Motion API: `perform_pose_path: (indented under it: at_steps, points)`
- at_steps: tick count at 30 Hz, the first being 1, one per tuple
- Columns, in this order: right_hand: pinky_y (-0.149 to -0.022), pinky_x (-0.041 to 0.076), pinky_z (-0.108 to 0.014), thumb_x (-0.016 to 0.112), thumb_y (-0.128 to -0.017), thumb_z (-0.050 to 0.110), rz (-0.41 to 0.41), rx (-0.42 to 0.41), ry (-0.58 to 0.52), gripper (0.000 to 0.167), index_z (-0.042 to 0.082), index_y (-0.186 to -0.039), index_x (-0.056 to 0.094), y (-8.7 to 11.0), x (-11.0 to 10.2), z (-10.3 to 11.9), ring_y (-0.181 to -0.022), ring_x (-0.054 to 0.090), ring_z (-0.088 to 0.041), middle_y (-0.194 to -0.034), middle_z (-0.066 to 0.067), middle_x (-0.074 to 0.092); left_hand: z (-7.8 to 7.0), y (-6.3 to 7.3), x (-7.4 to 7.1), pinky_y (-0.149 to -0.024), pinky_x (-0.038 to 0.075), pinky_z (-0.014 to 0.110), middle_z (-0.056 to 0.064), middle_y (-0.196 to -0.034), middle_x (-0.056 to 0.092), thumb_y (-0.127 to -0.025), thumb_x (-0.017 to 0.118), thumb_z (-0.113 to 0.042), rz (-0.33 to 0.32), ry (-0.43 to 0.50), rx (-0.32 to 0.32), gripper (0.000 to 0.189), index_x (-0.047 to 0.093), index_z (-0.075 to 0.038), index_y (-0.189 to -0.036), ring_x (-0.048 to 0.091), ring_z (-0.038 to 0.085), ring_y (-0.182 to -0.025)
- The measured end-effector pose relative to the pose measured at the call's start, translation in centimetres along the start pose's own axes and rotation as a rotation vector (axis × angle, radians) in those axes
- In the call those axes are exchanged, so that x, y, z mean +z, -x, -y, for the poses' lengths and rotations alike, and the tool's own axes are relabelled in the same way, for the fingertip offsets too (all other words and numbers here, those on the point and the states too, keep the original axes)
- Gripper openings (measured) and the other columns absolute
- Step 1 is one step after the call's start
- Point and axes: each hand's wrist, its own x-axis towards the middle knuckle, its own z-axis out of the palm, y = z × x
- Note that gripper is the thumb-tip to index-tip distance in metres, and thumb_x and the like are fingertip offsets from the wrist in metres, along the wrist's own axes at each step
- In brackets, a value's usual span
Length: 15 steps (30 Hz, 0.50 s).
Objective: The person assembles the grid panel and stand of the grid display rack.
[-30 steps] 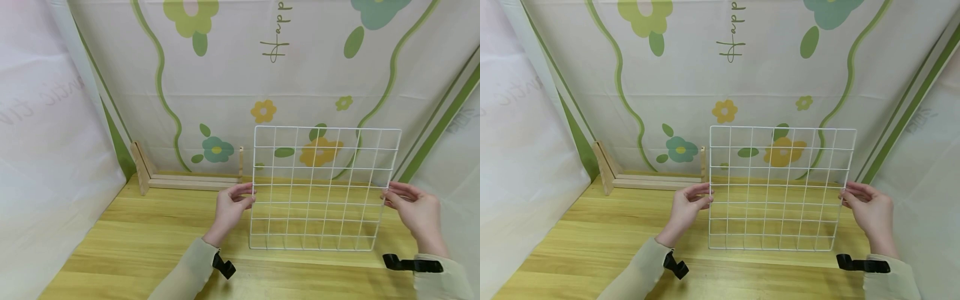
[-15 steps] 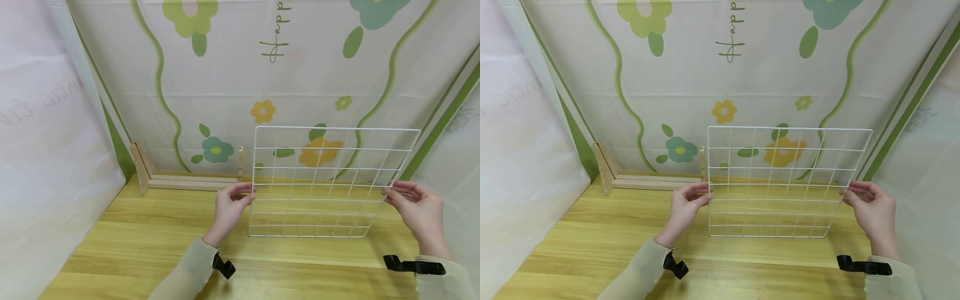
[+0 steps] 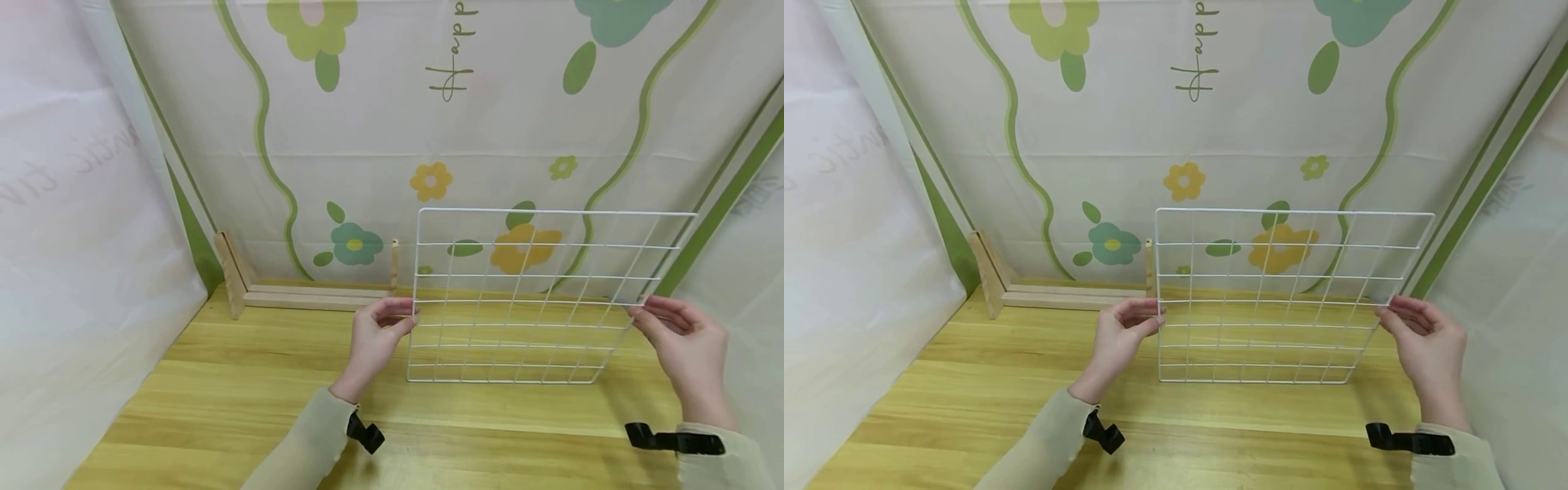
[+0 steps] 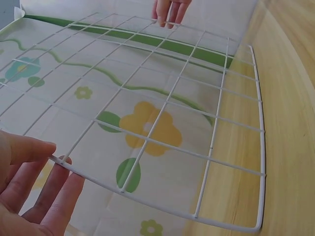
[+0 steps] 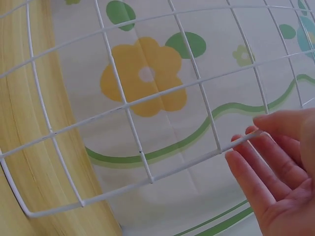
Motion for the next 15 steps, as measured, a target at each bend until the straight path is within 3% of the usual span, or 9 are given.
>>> perform_pose_path:
  at_steps: [6, 11, 15]
  points:
    - [-0.073, 0.051, -0.008, 0.084, -0.085, 0.006, -0.107, 0.017, 0.172, 0.05, 0.007, -0.132, 0.068, 0.4, 0.3, 1.3, -0.088, 0.069, 0.006, -0.102, 0.016, 0.075, 0.0, 0.0, 0.0, -0.073, 0.059, 0.026, 0.02, -0.101, 0.074, -0.088, 0.074, 0.011, 0.011, 0.006, -0.004, 0.018, 0.074, 0.003, -0.104, 0.071, 0.033, -0.088]
    - [-0.078, 0.05, -0.01, 0.086, -0.081, 0.004, -0.19, 0.02, 0.127, 0.054, 0.006, -0.132, 0.069, 0.8, 0.9, 3.0, -0.09, 0.069, 0.004, -0.112, 0.01, 0.074, 0.0, 0.0, -0.1, -0.073, 0.059, 0.025, 0.021, -0.101, 0.073, -0.088, 0.074, 0.011, 0.013, 0.0, 0.004, 0.018, 0.074, 0.003, -0.104, 0.07, 0.033, -0.088]
    - [-0.079, 0.05, -0.012, 0.088, -0.078, 0.002, -0.226, 0.014, 0.098, 0.053, 0.005, -0.128, 0.071, 1.2, 1.5, 4.1, -0.092, 0.07, 0.001, -0.114, 0.007, 0.074, 1.4, -0.5, -0.1, -0.072, 0.059, 0.026, 0.022, -0.101, 0.073, -0.087, 0.074, 0.011, 0.012, -0.002, 0.0, 0.019, 0.074, 0.003, -0.104, 0.07, 0.034, -0.087]
